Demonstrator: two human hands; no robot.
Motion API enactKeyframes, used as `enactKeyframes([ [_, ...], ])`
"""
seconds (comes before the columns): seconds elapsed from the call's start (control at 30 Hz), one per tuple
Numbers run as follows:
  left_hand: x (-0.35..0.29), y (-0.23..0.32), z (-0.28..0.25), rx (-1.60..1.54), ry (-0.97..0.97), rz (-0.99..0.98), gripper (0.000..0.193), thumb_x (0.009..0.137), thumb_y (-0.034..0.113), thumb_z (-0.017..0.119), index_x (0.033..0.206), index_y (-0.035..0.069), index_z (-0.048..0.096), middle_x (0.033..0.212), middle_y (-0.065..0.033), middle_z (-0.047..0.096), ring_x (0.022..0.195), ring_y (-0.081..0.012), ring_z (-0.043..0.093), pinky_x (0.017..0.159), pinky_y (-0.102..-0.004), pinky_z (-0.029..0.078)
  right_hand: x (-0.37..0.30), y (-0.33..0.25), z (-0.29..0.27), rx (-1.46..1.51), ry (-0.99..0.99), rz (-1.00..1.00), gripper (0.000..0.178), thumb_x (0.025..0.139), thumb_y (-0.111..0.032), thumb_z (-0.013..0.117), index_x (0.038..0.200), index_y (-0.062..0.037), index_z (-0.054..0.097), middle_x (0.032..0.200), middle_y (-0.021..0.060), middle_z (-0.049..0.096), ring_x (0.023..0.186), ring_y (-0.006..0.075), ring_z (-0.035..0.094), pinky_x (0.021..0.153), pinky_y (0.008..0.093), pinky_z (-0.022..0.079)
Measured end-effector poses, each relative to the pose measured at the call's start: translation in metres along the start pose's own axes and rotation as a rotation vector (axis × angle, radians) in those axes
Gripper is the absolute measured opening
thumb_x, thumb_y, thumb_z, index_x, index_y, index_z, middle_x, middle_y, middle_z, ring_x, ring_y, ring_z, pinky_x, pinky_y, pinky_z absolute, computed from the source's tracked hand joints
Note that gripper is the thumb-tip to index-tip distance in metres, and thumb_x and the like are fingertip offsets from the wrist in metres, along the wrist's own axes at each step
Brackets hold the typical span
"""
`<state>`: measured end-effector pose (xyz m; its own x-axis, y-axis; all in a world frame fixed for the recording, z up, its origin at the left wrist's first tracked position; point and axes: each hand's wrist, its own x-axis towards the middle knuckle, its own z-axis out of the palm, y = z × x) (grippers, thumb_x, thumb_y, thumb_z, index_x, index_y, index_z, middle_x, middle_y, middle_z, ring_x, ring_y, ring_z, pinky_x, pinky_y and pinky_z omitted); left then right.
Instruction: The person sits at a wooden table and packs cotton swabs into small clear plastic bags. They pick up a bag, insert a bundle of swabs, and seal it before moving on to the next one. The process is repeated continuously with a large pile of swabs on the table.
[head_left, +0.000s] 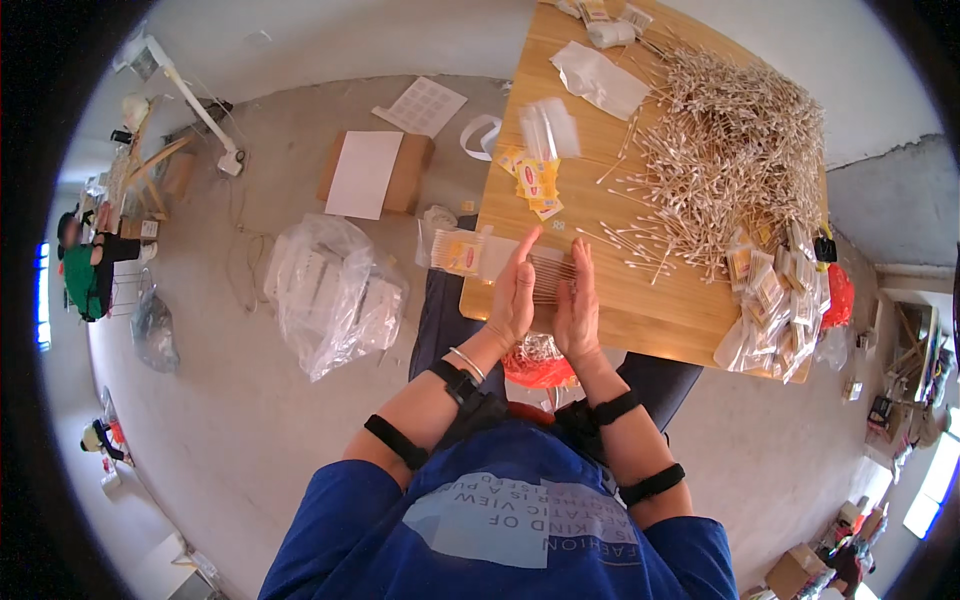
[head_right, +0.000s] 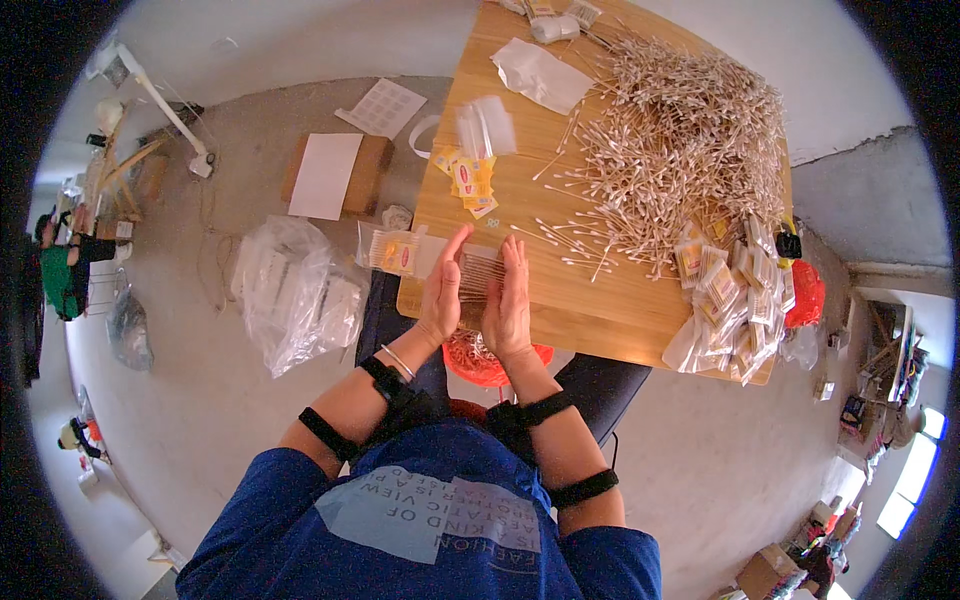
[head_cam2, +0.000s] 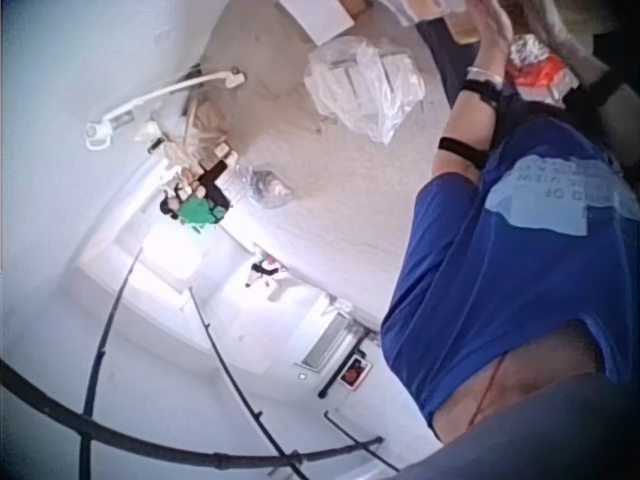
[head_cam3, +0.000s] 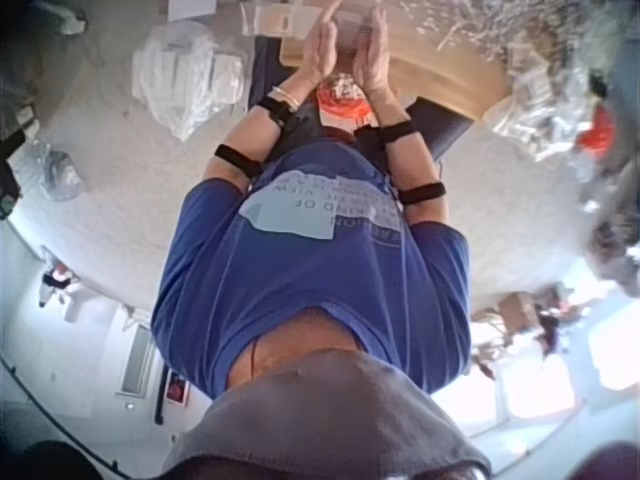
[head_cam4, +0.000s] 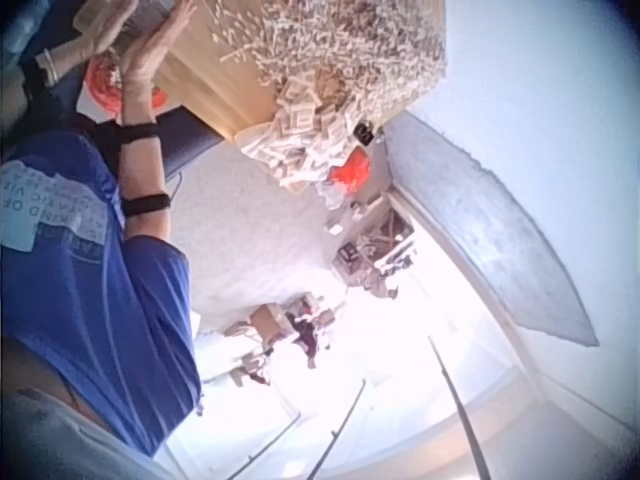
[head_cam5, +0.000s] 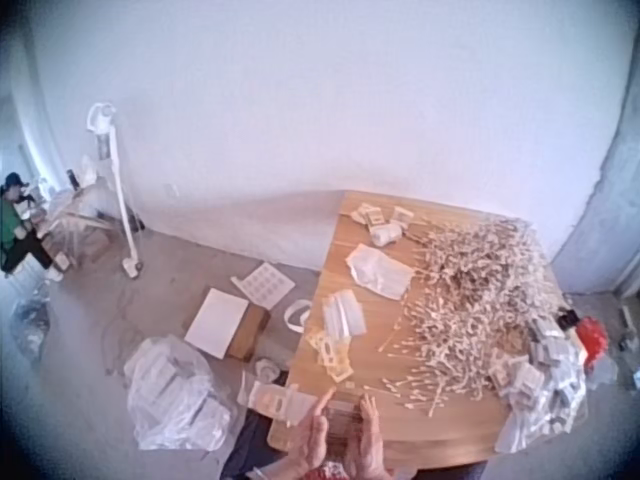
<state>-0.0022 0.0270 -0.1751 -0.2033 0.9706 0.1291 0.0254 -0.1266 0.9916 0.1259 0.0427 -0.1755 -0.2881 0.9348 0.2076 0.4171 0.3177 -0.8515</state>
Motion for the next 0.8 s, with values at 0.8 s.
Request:
enactKeyframes([
  [0.8, 0.007, 0.001, -0.003, 0.018, -0.002, -0.011, 0.078, 0.1, 0.058, 0.028, 0.142, -0.007, 0.036, 0.146, -0.0198, 0.041, 0.138, -0.0267, 0.035, 0.115, -0.0371, 0.024, 0.007, -0.006, 0.017, 0.086, 0.085, 0.072, 0.055, 0.095, -0.001, 0.039, 0.147, 0.0053, 0.022, 0.153, 0.0282, 0.023, 0.144, 0.0458, 0.015, 0.117, 0.0496, 0.018],
])
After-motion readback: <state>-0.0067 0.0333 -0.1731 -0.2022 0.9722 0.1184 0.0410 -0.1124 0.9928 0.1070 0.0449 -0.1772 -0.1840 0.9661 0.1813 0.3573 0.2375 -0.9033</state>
